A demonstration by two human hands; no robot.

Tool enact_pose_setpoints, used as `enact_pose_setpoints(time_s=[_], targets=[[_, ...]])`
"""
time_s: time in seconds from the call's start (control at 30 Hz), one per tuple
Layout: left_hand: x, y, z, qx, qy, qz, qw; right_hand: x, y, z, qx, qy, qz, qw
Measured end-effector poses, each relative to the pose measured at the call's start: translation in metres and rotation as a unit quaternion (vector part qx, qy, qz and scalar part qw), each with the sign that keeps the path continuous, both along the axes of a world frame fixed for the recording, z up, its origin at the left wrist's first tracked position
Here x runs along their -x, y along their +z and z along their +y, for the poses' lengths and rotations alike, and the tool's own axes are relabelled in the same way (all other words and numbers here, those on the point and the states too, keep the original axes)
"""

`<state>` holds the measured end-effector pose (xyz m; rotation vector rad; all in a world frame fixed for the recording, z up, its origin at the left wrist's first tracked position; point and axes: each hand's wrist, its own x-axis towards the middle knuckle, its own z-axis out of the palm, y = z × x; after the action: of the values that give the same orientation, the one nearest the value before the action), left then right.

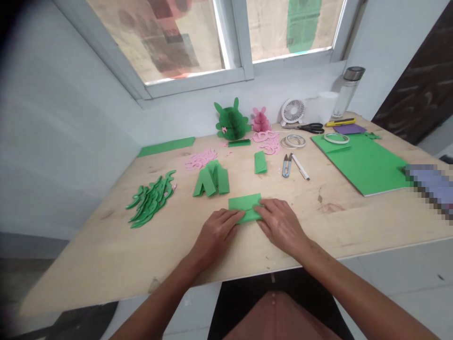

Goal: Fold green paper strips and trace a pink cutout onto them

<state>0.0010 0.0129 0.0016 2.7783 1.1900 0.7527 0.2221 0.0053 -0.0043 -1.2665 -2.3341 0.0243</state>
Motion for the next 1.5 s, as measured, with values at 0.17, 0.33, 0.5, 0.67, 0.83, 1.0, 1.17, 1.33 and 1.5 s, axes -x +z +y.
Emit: enact_pose_setpoints(time_s=[0.17, 0.33, 0.5, 0.67, 0.83, 1.0, 1.17, 1.33, 1.5], targets=[[0.002, 0.009, 0.018, 0.059, -0.009, -0.045, 0.997, 0.006, 0.012, 0.013, -0.014, 0.015, -0.01, 1.0], [0.004, 0.027, 0.04, 0.175, -0.007, -0.163, 0.971, 0.007, 0.017, 0.029, 0.013, -0.003, 0.017, 1.0], [0.001, 0.036, 0.055, 0.358, -0.004, -0.39, 0.848, 0.006, 0.026, 0.042, 0.2, -0.037, 0.228, 0.952], [-0.016, 0.035, 0.058, 0.492, -0.018, -0.56, 0.666, 0.015, 0.035, 0.051, 0.389, 0.031, 0.452, 0.802], [-0.025, 0.031, 0.061, 0.52, -0.033, -0.61, 0.597, 0.025, 0.028, 0.059, 0.441, 0.053, 0.505, 0.74], [-0.027, 0.016, 0.066, 0.505, 0.021, -0.633, 0.587, 0.029, 0.015, 0.062, 0.444, 0.059, 0.485, 0.751], [-0.031, 0.004, 0.068, 0.493, 0.043, -0.628, 0.601, 0.027, 0.007, 0.064, 0.432, 0.068, 0.473, 0.765], [-0.032, -0.004, 0.068, 0.471, 0.078, -0.609, 0.634, 0.026, 0.001, 0.064, 0.419, 0.062, 0.449, 0.787], [-0.032, -0.007, 0.068, 0.44, 0.104, -0.6, 0.66, 0.026, -0.004, 0.062, 0.42, 0.066, 0.439, 0.792]])
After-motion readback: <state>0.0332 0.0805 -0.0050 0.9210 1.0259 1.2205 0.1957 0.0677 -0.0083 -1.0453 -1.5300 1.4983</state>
